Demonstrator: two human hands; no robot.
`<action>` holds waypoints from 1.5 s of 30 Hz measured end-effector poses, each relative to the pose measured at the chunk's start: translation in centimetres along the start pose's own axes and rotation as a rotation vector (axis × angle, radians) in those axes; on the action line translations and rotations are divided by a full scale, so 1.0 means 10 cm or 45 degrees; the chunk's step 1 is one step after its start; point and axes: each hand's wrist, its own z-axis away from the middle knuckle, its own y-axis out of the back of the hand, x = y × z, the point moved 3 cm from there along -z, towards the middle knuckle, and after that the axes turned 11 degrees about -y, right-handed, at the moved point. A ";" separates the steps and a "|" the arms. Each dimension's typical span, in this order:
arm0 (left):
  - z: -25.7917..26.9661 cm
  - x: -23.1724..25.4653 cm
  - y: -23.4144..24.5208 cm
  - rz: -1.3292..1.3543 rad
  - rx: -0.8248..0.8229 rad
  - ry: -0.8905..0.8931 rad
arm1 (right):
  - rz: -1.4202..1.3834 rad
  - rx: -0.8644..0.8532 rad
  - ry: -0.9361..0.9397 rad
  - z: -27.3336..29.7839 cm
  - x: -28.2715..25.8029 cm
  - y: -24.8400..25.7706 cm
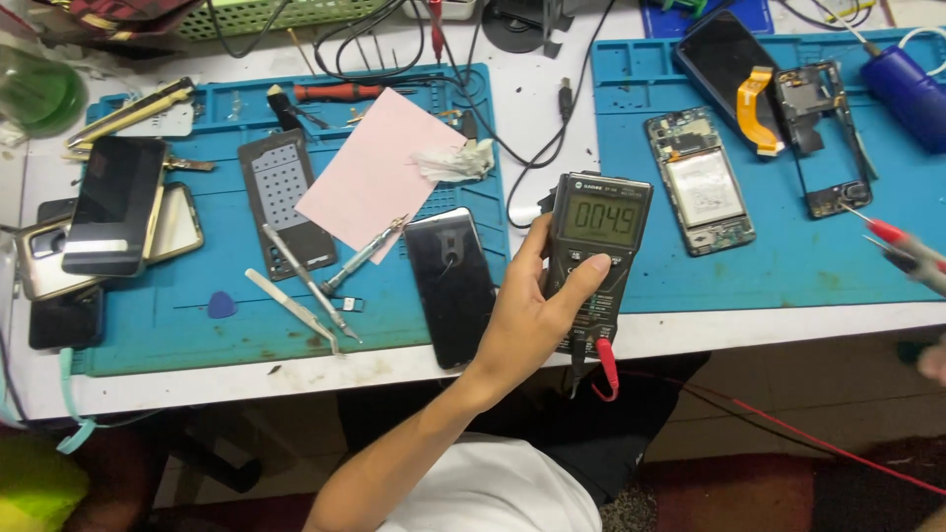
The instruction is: The person uses a multimeter to test the battery and charging port of a disassembled smartphone. They then use a screwdriver to remove screws from the motherboard and disconnect a ribbon cable.
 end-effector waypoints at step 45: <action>-0.77 -0.67 -0.78 -0.411 0.163 -0.303 | 0.154 -0.577 0.801 -1.04 -2.02 -2.17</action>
